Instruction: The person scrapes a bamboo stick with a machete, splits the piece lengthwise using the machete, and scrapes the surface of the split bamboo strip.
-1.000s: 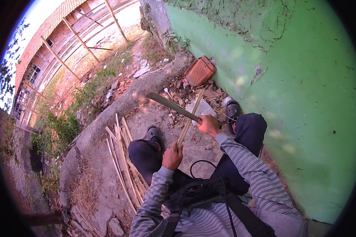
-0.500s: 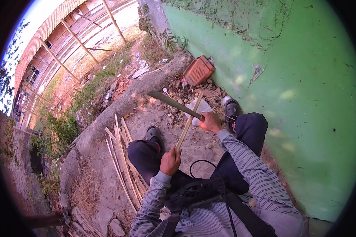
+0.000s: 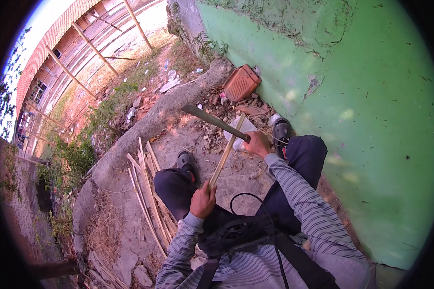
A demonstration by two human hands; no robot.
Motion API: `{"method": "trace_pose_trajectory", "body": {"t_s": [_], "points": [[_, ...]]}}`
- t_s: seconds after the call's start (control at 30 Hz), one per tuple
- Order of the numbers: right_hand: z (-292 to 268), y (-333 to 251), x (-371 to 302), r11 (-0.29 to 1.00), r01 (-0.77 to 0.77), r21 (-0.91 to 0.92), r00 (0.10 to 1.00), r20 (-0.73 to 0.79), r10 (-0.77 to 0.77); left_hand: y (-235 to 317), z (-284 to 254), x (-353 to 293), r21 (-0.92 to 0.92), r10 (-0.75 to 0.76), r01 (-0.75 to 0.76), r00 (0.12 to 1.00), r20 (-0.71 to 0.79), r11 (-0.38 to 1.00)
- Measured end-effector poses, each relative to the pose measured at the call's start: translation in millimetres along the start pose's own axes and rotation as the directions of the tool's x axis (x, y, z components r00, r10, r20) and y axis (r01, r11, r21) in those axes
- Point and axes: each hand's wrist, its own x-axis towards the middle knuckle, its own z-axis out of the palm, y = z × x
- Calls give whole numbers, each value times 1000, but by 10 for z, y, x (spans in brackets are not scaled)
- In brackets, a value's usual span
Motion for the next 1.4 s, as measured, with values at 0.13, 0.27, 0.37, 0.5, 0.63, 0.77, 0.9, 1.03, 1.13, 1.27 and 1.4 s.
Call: {"method": "trace_pose_trajectory", "body": {"t_s": [0.13, 0.27, 0.37, 0.5, 0.63, 0.77, 0.9, 1.03, 1.13, 1.27, 1.4], "points": [[-59, 297, 145, 989, -142, 50, 988, -56, 145, -38, 23, -56, 9, 51, -52, 998, 37, 999], [53, 153, 14, 993, -99, 69, 995, -19, 100, -131, 66, -39, -15, 25, -25, 999, 41, 1000], [-7, -10, -30, 999, -16, 30, 999, 38, 15, -183, 68, -52, -1, 56, -56, 998, -15, 998], [-83, 226, 68, 977, -207, 56, 977, -33, 209, -149, 71, -149, 37, 23, -25, 999, 34, 999], [-35, 354, 65, 969, -210, 128, 971, -91, 223, -158, 90, -131, -5, 15, -15, 996, 86, 1000], [-20, 108, -5, 959, -192, 210, 968, -121, 220, -293, 165, 24, 0, 80, -80, 996, 38, 997], [-11, -51, -126, 971, -129, 202, 989, -45, 141, -123, 220, 203, -224, 81, -70, 996, 40, 972], [-6, -220, -217, 982, -3, 190, 1000, -25, 8, -48, 332, 352, -247, 114, -119, 993, -34, 962], [9, -350, -310, 982, 95, 162, 995, 1, -97, -89, 420, 430, -27, 142, -144, 988, -58, 989], [63, -371, -371, 997, 77, 11, 994, 74, -77, -11, 465, 422, 105, 61, -50, 993, -100, 993], [104, -152, -234, 997, -38, 62, 999, 32, 36, 45, 445, 329, 96, 36, -28, 996, -84, 995]]}}
